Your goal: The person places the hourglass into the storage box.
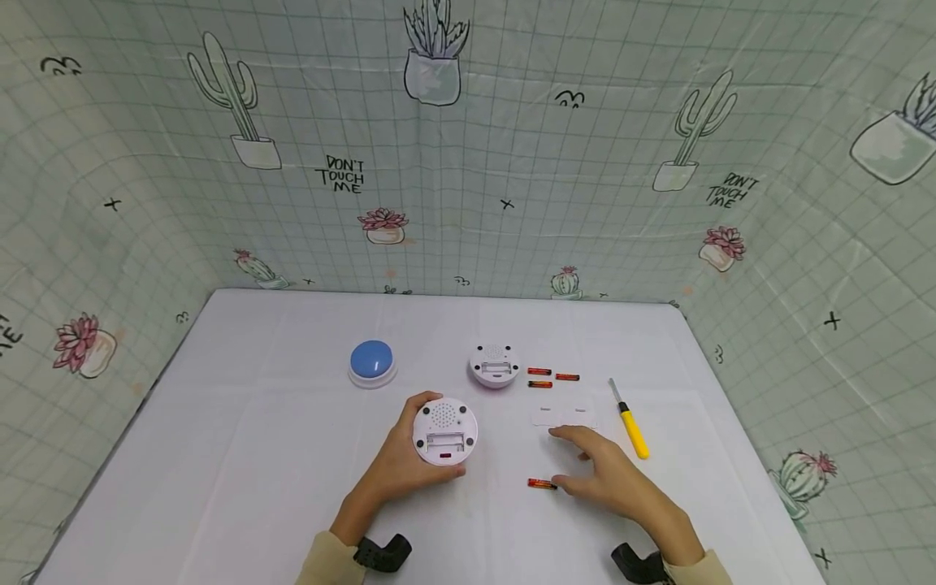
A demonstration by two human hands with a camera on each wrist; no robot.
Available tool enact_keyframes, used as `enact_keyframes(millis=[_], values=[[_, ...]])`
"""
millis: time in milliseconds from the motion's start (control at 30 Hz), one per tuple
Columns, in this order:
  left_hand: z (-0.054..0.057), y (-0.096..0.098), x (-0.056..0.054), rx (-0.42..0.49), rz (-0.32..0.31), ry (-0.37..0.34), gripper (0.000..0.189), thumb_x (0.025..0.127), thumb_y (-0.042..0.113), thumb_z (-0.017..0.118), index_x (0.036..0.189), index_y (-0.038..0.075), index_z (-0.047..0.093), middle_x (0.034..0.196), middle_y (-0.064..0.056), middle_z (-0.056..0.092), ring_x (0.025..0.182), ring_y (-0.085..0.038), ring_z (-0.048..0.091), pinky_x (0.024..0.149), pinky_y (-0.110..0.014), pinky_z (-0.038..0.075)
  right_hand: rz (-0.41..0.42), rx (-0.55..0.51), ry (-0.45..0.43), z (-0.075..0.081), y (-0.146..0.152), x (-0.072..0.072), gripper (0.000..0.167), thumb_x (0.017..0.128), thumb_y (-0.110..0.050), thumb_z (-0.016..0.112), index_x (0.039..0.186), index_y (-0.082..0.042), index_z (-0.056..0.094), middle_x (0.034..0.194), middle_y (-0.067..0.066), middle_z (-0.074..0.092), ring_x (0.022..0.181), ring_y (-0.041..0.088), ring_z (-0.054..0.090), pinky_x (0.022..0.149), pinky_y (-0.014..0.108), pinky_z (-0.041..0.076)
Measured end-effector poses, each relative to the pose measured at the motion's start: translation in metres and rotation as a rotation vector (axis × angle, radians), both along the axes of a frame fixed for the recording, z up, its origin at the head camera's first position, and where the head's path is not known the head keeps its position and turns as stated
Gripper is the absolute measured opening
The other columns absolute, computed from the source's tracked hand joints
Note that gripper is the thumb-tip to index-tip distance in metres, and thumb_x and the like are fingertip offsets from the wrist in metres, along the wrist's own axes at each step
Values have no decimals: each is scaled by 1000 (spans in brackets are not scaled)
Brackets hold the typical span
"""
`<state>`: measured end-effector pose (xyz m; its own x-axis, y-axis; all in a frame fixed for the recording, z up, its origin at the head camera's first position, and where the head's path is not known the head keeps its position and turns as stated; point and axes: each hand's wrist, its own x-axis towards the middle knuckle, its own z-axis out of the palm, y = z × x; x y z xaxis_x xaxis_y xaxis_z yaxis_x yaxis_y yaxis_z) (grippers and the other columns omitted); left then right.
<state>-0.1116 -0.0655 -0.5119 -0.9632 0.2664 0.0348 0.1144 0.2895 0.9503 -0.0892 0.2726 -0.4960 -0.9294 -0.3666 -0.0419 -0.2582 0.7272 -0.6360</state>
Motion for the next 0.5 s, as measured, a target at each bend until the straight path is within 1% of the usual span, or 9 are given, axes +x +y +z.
enact_keyframes(millis=[100,200,267,367,500], values=[[0,1,0,0,-1,-4,109,61,21,100,150,19,37,139,-2,57,115,-18,56,103,-38,46,25,-12,24,-6,2,6,61,82,-22,88,135,-8,62,124,4,65,91,13,60,78,26,55],[0,1,0,-1,-2,-4,109,61,21,100,150,20,38,139,-2,57,115,-18,56,103,-39,46,62,-28,37,-12,3,9,54,82,-18,87,129,-5,65,109,1,64,79,6,54,70,23,51],[0,2,0,-2,-4,-4,109,61,22,100,150,20,37,139,-2,57,115,-18,56,102,-39,46,78,-41,35,-15,2,10,48,82,-15,86,125,-4,67,103,-1,63,76,3,52,68,21,50],[0,3,0,-8,-6,-3,110,61,23,100,150,20,37,139,-3,57,116,-18,56,103,-40,46,96,-61,47,-18,0,11,37,83,-10,84,117,-5,70,99,-4,64,78,2,53,66,20,49],[0,4,-1,-16,-15,-4,111,62,24,100,152,16,36,140,-3,57,116,-18,56,103,-41,46,117,-88,97,-21,-3,12,27,83,-4,83,108,-7,73,96,-4,67,80,3,56,66,20,51]])
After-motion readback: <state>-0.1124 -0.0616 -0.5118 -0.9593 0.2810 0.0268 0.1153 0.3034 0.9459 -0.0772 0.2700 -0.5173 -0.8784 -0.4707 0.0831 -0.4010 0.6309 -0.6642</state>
